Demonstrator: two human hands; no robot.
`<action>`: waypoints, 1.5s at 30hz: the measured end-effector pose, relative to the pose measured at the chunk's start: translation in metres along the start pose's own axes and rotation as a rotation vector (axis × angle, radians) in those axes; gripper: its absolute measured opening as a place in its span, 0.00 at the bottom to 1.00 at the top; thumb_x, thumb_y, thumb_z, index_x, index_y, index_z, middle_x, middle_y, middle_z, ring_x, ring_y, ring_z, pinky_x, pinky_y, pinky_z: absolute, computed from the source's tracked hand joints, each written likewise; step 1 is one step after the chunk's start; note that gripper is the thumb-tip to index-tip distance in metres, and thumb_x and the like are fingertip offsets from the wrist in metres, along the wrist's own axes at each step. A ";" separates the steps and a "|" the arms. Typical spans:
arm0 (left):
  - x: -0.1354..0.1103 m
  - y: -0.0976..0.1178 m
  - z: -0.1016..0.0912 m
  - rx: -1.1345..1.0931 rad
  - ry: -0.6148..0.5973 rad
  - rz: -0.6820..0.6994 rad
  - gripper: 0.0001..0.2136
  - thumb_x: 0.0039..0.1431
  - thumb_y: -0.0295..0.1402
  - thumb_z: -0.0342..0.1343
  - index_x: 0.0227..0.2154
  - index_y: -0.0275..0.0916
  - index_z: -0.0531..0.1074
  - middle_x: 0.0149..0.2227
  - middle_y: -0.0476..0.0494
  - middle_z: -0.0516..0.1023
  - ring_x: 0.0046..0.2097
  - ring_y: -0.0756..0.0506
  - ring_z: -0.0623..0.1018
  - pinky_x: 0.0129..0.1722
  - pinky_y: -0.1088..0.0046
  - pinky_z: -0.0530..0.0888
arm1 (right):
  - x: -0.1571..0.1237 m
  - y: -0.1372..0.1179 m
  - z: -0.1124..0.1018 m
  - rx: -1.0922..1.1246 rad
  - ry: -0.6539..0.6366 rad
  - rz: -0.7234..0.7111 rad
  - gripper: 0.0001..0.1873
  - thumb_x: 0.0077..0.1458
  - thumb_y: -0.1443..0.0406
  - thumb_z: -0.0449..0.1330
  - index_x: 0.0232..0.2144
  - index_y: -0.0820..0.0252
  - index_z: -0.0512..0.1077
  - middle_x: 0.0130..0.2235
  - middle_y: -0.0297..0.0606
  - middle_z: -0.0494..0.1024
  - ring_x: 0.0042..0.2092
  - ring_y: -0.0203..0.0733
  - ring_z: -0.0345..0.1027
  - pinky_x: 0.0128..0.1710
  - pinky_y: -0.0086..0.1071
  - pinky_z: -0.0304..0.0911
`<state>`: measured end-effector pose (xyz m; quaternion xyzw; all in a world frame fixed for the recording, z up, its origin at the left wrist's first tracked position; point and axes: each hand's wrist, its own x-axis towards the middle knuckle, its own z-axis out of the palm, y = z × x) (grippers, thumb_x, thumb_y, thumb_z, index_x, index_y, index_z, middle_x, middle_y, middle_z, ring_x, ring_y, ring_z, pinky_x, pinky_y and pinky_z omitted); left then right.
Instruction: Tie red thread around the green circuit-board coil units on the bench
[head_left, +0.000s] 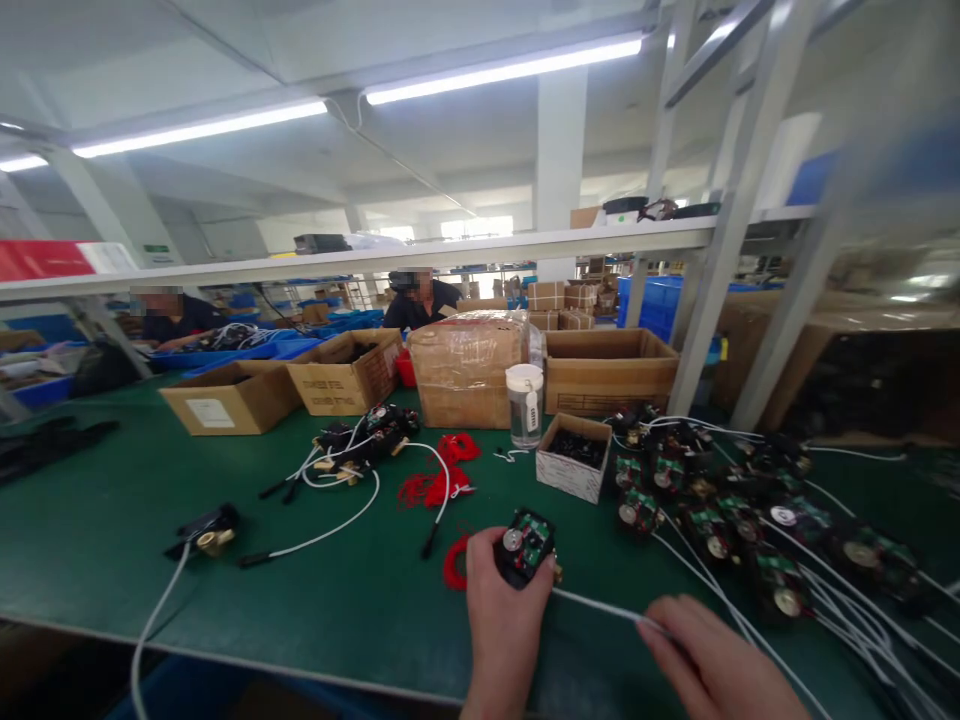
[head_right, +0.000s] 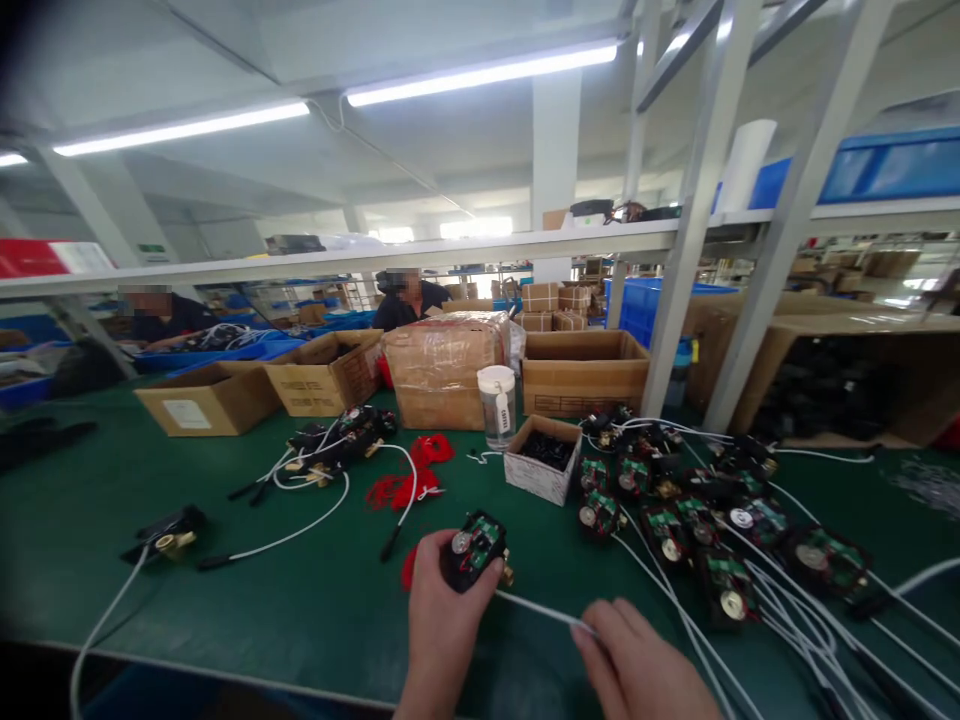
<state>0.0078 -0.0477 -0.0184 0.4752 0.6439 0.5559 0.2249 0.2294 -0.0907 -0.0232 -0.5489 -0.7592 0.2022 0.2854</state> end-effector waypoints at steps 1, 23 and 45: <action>-0.004 -0.005 0.011 0.001 -0.003 0.001 0.19 0.47 0.34 0.67 0.42 0.39 0.69 0.41 0.43 0.74 0.44 0.38 0.76 0.47 0.59 0.73 | 0.006 0.004 -0.007 -0.161 0.105 -0.012 0.15 0.67 0.55 0.52 0.32 0.52 0.73 0.33 0.35 0.74 0.31 0.41 0.70 0.31 0.33 0.62; -0.034 -0.020 0.006 0.160 -0.594 0.064 0.40 0.46 0.21 0.67 0.63 0.50 0.66 0.53 0.45 0.72 0.56 0.40 0.75 0.59 0.64 0.69 | 0.038 0.023 0.035 -0.239 0.145 -0.055 0.16 0.65 0.71 0.53 0.52 0.56 0.72 0.43 0.42 0.76 0.45 0.50 0.70 0.46 0.45 0.67; 0.022 -0.029 -0.052 0.389 -0.316 0.276 0.12 0.63 0.29 0.55 0.45 0.46 0.80 0.43 0.42 0.77 0.47 0.40 0.76 0.50 0.60 0.72 | 0.024 0.030 0.055 0.193 0.229 0.102 0.23 0.65 0.57 0.50 0.59 0.56 0.65 0.38 0.37 0.80 0.36 0.42 0.77 0.38 0.34 0.74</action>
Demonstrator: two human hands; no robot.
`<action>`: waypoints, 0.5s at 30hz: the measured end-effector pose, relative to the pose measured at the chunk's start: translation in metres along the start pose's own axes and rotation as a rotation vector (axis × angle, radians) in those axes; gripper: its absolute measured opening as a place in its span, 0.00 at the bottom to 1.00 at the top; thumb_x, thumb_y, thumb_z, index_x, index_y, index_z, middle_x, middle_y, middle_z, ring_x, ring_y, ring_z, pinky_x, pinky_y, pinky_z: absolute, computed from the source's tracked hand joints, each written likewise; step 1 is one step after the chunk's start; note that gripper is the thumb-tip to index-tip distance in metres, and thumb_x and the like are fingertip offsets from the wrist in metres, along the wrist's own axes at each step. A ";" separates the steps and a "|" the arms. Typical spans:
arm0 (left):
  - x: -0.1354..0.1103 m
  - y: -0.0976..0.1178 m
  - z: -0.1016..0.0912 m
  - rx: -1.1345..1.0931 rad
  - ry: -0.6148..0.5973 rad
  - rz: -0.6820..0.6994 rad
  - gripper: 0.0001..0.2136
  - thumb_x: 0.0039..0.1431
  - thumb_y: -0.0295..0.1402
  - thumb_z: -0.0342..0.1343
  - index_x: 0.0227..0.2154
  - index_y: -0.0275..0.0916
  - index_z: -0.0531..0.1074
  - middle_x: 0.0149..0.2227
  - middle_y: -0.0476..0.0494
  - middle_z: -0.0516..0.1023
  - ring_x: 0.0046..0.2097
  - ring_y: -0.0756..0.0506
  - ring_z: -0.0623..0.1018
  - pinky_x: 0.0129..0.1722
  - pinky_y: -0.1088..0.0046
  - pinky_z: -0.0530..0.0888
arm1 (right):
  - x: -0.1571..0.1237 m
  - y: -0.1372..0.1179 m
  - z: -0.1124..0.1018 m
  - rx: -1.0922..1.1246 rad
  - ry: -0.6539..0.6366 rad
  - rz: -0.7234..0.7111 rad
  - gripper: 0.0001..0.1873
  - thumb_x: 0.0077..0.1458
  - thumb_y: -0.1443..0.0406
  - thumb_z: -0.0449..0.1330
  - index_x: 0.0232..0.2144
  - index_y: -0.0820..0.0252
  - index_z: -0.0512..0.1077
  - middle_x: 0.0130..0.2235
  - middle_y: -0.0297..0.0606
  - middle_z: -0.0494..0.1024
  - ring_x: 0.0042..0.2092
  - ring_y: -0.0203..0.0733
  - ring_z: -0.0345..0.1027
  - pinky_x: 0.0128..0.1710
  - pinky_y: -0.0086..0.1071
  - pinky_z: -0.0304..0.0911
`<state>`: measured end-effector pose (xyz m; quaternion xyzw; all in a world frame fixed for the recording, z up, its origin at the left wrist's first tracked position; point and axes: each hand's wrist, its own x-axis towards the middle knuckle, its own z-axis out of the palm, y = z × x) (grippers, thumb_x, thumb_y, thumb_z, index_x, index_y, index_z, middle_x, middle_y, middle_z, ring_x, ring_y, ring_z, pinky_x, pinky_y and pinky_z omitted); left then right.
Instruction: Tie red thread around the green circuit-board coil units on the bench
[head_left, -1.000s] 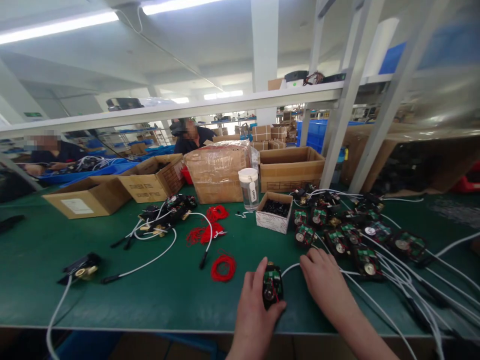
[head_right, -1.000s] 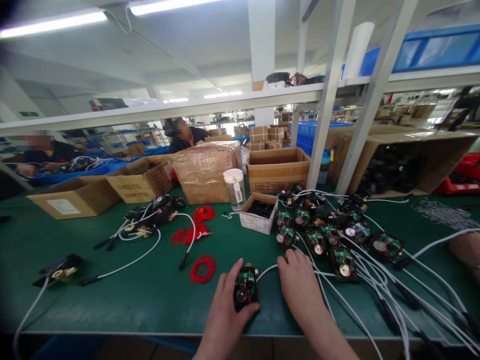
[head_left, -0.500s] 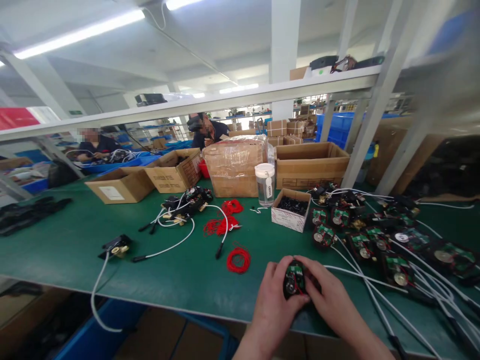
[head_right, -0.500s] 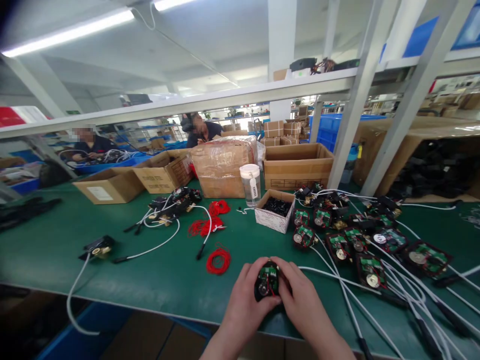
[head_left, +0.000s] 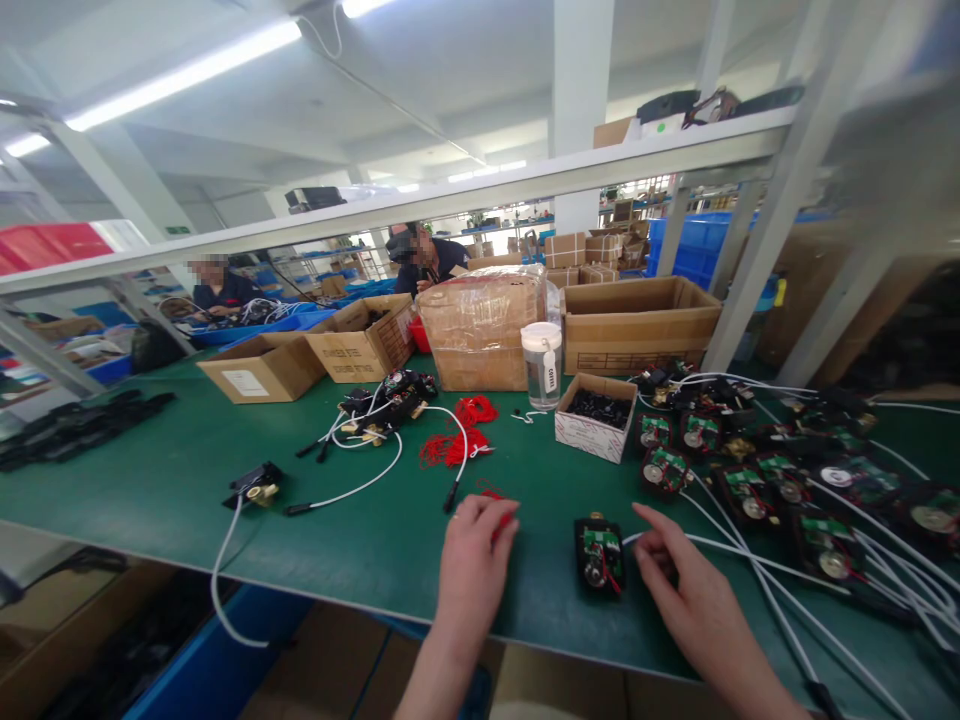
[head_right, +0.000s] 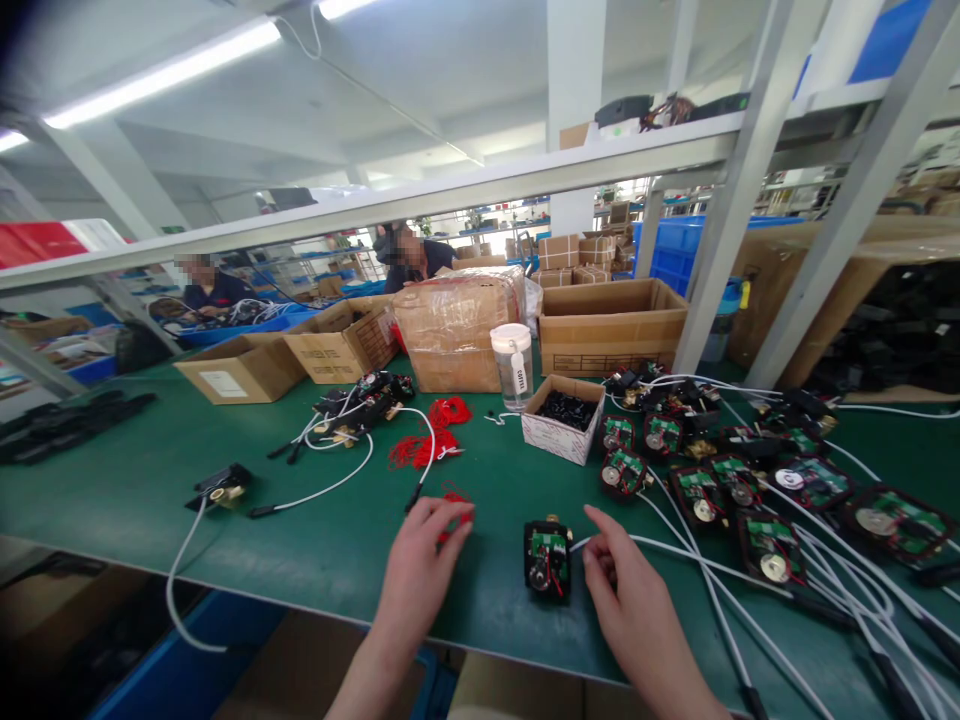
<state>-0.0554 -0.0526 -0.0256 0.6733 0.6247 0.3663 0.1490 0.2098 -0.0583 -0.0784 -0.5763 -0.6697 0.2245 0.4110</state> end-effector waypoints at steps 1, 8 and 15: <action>0.007 -0.009 -0.009 0.116 -0.002 0.020 0.12 0.62 0.27 0.55 0.41 0.46 0.81 0.40 0.43 0.78 0.45 0.40 0.76 0.48 0.60 0.71 | 0.000 0.001 -0.001 0.002 0.005 0.001 0.22 0.65 0.57 0.50 0.59 0.56 0.65 0.38 0.37 0.80 0.36 0.42 0.77 0.38 0.34 0.74; 0.035 -0.030 -0.023 0.447 -0.126 0.219 0.13 0.59 0.23 0.58 0.38 0.50 0.82 0.40 0.45 0.77 0.46 0.39 0.72 0.51 0.58 0.65 | -0.001 0.002 0.005 0.016 -0.009 0.010 0.22 0.65 0.58 0.50 0.58 0.57 0.65 0.39 0.38 0.80 0.37 0.42 0.76 0.40 0.35 0.73; 0.041 -0.029 -0.016 0.264 -0.123 0.171 0.09 0.61 0.26 0.58 0.31 0.46 0.81 0.37 0.45 0.78 0.46 0.39 0.72 0.55 0.55 0.62 | -0.001 0.001 0.005 0.038 0.006 0.016 0.21 0.64 0.58 0.51 0.57 0.57 0.65 0.37 0.37 0.80 0.36 0.42 0.76 0.38 0.35 0.73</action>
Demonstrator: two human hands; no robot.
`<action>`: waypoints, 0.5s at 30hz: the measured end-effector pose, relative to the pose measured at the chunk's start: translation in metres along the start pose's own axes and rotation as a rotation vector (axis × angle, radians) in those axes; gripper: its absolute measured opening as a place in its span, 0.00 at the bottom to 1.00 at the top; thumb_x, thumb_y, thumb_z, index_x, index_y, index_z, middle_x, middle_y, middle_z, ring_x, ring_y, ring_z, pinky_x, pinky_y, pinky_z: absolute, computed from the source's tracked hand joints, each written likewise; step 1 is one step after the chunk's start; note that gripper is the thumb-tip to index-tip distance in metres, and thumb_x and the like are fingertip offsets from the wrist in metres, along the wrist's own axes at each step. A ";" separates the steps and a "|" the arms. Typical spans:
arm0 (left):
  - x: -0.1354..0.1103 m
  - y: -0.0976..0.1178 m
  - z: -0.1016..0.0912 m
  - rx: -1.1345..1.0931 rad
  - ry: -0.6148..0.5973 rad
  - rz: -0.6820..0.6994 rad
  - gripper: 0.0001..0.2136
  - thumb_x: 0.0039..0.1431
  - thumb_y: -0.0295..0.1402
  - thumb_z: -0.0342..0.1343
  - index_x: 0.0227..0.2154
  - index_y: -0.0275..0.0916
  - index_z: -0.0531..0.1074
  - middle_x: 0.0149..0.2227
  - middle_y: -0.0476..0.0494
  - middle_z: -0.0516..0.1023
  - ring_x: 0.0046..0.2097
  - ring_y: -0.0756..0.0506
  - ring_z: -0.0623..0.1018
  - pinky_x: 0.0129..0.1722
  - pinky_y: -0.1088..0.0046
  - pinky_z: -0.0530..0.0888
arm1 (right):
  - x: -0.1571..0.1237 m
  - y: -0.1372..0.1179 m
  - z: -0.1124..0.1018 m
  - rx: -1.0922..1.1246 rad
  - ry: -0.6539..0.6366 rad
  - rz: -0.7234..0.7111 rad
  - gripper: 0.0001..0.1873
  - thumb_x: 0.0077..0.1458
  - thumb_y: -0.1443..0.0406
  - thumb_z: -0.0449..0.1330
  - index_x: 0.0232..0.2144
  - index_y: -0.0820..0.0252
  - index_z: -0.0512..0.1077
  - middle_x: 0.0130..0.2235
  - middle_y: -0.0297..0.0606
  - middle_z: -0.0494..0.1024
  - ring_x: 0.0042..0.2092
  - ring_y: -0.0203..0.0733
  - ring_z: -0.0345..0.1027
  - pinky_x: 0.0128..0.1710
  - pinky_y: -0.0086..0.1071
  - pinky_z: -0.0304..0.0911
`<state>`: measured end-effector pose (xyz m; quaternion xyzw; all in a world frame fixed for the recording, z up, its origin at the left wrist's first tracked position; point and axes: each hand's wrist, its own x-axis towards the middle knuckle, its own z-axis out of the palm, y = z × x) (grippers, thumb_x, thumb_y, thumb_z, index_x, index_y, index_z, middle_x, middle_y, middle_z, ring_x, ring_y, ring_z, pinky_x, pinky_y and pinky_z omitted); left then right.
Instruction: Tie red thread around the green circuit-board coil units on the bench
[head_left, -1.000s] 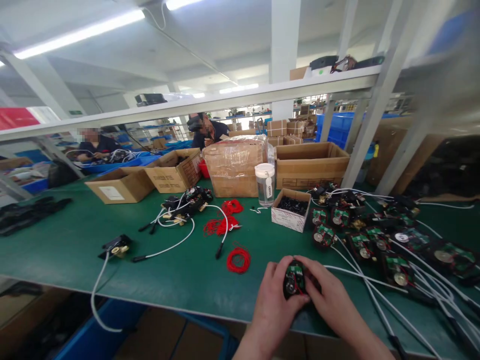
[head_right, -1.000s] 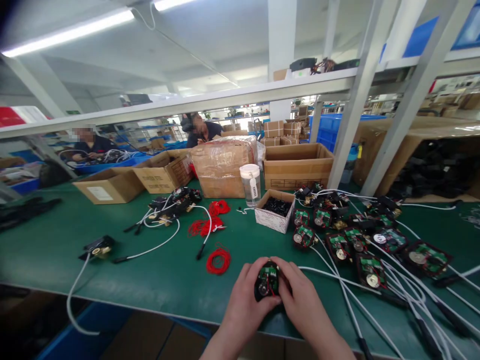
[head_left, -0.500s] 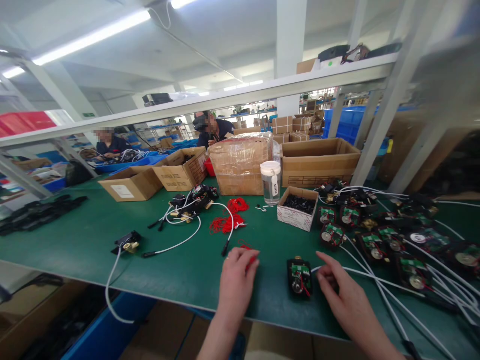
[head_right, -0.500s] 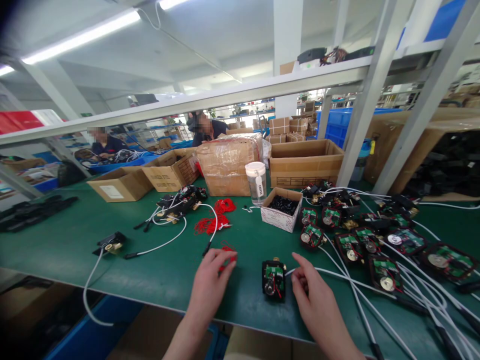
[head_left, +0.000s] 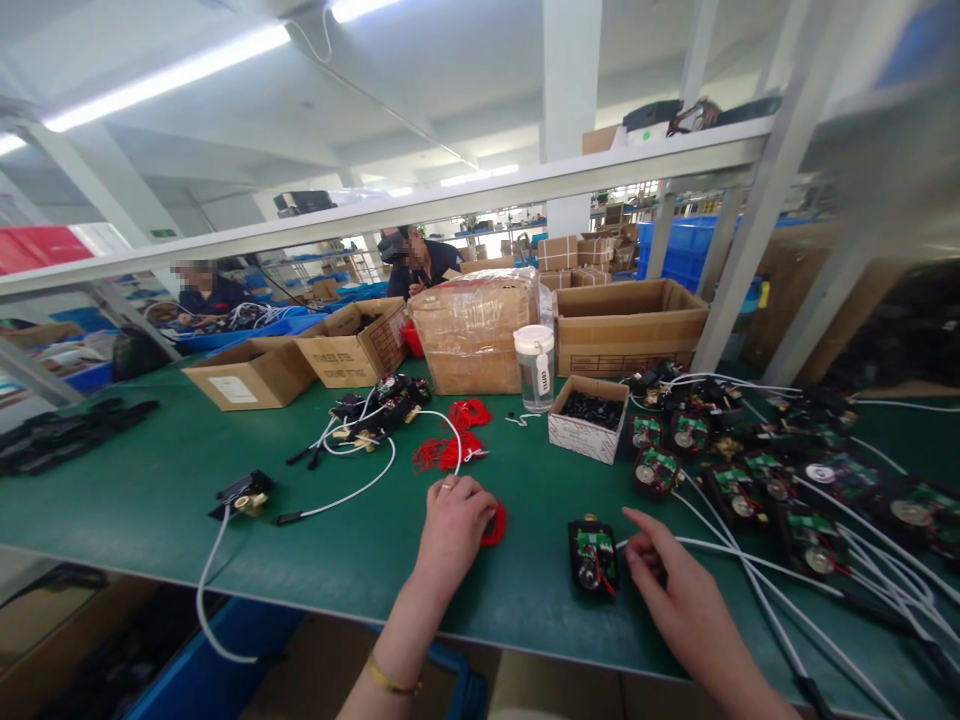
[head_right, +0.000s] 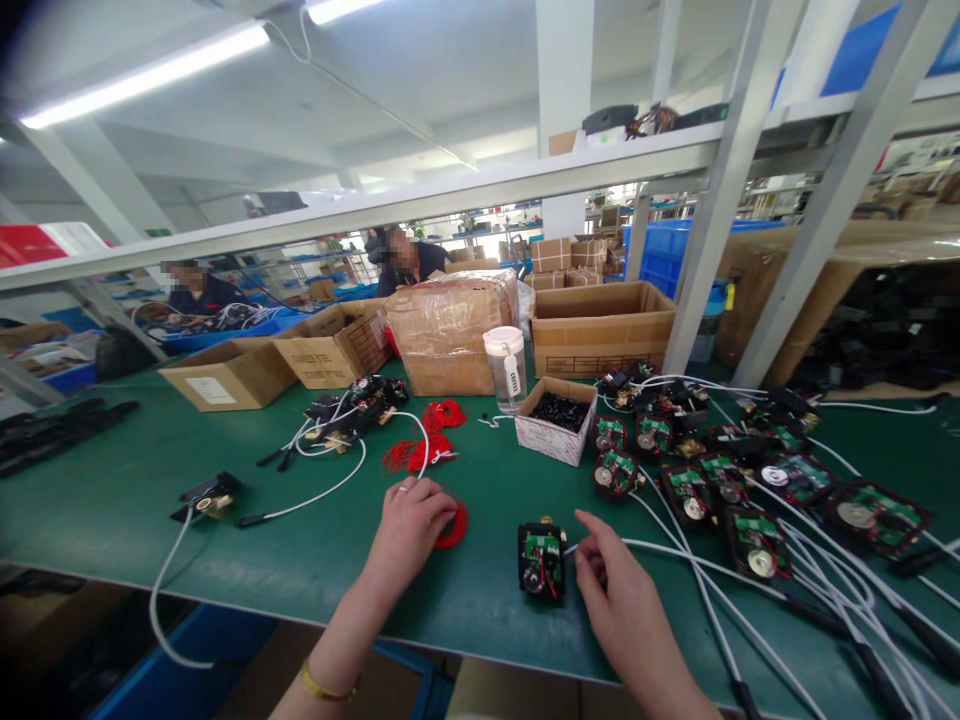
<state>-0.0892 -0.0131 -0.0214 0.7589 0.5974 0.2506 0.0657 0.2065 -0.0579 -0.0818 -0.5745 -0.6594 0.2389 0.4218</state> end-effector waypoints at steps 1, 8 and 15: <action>0.001 0.000 -0.002 -0.027 0.007 -0.014 0.09 0.61 0.26 0.58 0.31 0.46 0.81 0.37 0.45 0.79 0.46 0.39 0.72 0.55 0.55 0.62 | 0.000 0.000 0.000 0.000 -0.002 0.001 0.21 0.64 0.58 0.51 0.57 0.56 0.65 0.37 0.37 0.80 0.36 0.42 0.76 0.38 0.35 0.73; 0.017 0.002 -0.028 -0.318 0.081 -0.164 0.04 0.56 0.32 0.58 0.30 0.42 0.78 0.37 0.46 0.82 0.43 0.42 0.78 0.50 0.62 0.72 | 0.003 0.001 -0.001 0.009 0.008 -0.010 0.21 0.64 0.59 0.51 0.57 0.56 0.65 0.36 0.36 0.79 0.35 0.42 0.75 0.38 0.35 0.73; 0.016 0.045 -0.061 -1.013 -0.031 -0.434 0.11 0.53 0.39 0.64 0.33 0.37 0.74 0.41 0.39 0.84 0.45 0.40 0.83 0.46 0.65 0.78 | 0.018 -0.033 -0.023 0.048 0.072 -0.066 0.18 0.64 0.57 0.53 0.51 0.56 0.72 0.39 0.41 0.79 0.40 0.45 0.76 0.42 0.39 0.72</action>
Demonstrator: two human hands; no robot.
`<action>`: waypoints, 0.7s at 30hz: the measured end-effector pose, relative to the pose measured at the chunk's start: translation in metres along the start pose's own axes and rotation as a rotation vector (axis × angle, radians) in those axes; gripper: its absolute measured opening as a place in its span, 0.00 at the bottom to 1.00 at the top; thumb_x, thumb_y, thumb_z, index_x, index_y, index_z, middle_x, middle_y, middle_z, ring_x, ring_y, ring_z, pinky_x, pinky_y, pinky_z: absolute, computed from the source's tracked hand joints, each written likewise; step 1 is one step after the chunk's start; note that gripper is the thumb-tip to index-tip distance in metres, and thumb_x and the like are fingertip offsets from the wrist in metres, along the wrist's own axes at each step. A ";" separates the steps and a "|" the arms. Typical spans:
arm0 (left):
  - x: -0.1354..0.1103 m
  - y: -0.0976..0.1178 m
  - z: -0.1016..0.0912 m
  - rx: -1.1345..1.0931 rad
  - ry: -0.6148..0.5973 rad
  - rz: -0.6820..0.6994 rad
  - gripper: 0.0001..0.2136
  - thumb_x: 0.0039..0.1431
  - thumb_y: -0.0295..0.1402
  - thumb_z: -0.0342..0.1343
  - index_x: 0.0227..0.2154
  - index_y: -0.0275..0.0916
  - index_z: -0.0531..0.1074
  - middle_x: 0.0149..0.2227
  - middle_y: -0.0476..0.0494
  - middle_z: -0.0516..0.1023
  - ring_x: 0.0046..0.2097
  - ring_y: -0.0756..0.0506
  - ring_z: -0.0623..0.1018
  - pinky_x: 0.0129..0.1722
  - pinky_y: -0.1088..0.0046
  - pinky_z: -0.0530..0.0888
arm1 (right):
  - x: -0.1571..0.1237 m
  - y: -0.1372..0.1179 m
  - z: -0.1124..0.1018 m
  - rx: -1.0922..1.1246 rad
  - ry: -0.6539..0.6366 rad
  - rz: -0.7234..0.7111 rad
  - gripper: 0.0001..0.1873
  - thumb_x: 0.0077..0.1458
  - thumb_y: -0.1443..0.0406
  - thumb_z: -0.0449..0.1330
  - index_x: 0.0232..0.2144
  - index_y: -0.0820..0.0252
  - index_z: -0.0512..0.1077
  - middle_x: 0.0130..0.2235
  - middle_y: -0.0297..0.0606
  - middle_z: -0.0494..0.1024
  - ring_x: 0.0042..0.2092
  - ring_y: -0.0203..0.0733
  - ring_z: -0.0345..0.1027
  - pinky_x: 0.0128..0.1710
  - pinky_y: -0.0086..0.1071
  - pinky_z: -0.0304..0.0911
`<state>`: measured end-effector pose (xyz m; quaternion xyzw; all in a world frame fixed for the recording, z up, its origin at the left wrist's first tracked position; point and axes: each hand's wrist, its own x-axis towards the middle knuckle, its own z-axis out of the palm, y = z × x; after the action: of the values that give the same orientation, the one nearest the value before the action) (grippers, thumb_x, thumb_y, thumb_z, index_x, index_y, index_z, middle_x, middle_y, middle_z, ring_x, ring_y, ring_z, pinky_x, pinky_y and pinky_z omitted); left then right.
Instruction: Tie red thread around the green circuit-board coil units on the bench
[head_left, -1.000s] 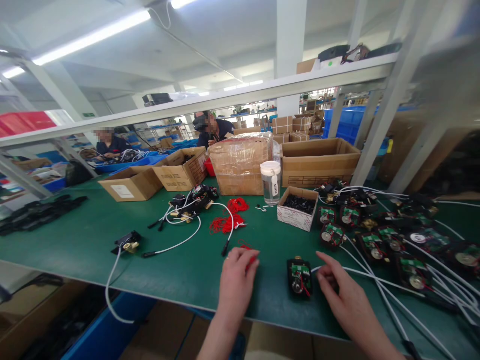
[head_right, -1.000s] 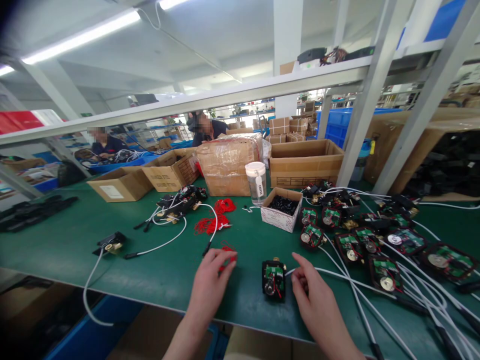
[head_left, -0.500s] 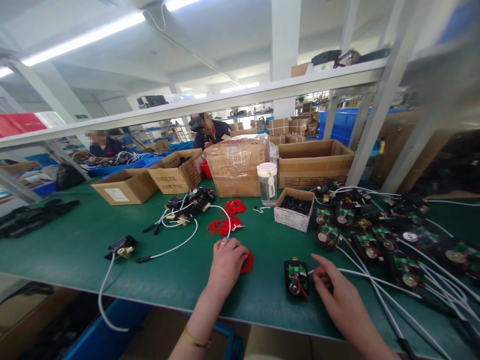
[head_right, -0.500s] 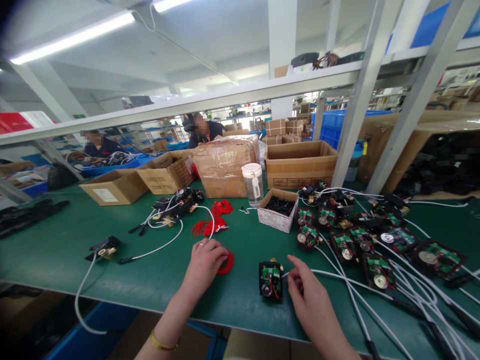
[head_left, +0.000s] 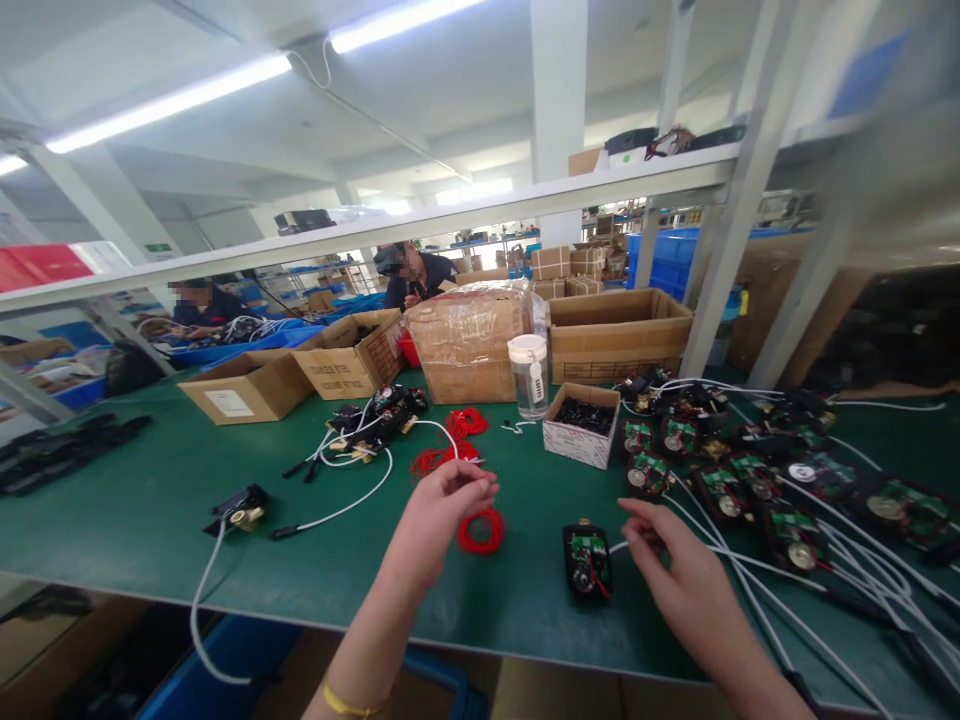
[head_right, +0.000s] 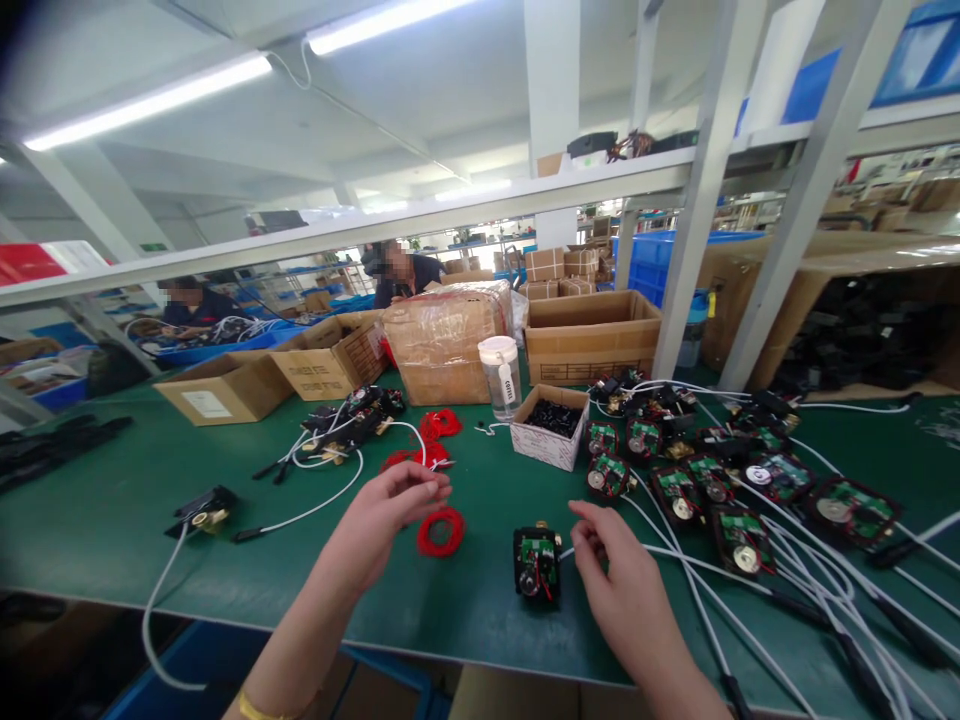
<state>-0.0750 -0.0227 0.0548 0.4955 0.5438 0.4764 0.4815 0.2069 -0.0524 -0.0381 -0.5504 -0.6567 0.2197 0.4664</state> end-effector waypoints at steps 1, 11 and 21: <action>-0.006 0.006 0.006 -0.092 -0.034 -0.055 0.12 0.52 0.38 0.65 0.32 0.37 0.73 0.43 0.38 0.83 0.46 0.40 0.83 0.47 0.64 0.78 | 0.004 -0.009 -0.002 0.036 -0.015 -0.013 0.17 0.64 0.57 0.53 0.50 0.56 0.73 0.42 0.42 0.79 0.43 0.46 0.76 0.44 0.40 0.72; -0.032 0.031 0.049 -0.353 -0.408 -0.214 0.10 0.52 0.33 0.68 0.32 0.36 0.72 0.40 0.39 0.82 0.42 0.42 0.83 0.43 0.66 0.79 | 0.018 -0.074 -0.004 0.741 -0.531 0.238 0.27 0.49 0.67 0.60 0.54 0.57 0.71 0.50 0.43 0.80 0.52 0.45 0.75 0.54 0.43 0.69; -0.029 0.008 0.060 -0.379 -0.338 -0.274 0.08 0.50 0.28 0.67 0.33 0.34 0.74 0.39 0.38 0.82 0.41 0.44 0.82 0.45 0.66 0.78 | 0.012 -0.074 -0.015 0.796 -0.401 0.439 0.21 0.45 0.63 0.67 0.44 0.62 0.75 0.38 0.37 0.79 0.37 0.39 0.74 0.39 0.34 0.67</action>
<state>-0.0137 -0.0489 0.0591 0.3910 0.4188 0.4106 0.7093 0.1817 -0.0662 0.0325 -0.4020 -0.4671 0.6479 0.4477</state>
